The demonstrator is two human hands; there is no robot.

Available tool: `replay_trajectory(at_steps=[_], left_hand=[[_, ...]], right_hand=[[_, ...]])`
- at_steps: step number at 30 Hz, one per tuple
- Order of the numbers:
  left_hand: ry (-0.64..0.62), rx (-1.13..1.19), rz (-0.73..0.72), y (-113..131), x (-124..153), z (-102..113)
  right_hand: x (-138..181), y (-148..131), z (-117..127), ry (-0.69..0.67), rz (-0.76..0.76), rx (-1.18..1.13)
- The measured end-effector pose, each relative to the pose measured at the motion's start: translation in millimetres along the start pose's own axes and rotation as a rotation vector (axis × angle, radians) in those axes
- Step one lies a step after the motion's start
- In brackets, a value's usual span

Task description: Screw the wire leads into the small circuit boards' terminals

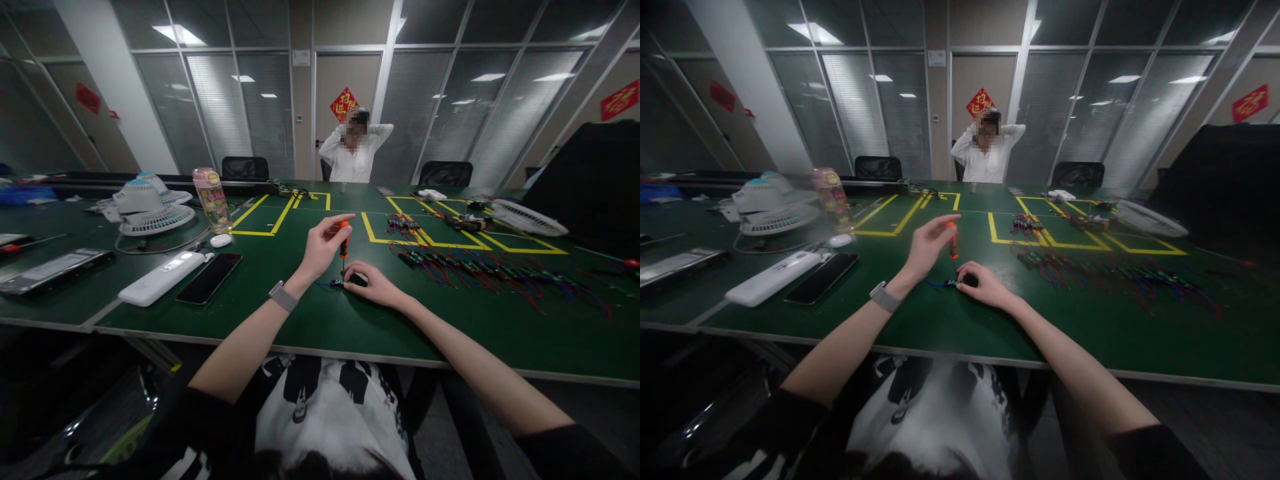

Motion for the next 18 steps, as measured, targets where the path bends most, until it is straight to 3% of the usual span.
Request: replay_trajectory(at_steps=[7, 13, 18], left_hand=[[-0.038, 0.048, 0.032, -2.7, -1.2, -0.4], [0.030, -0.062, -0.010, 0.7, -1.2, 2.8], [-0.049, 0.037, 0.016, -3.0, -2.3, 0.5]], right_hand=[[0.4, -2.0, 0.4, -0.002, -0.010, -0.009], [0.0, -1.1, 0.1, -0.003, -0.010, -0.003], [0.3, -0.8, -0.2, -0.005, -0.005, 0.002]])
Point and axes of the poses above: each hand's wrist, its own x-axis away from the middle knuckle, its own z-axis out of the back of the hand, y = z × x, the point moved 4 cm from there along -x, towards the middle knuckle, and after that the axes turned 4 degrees about -y, right-handed, at the moved point
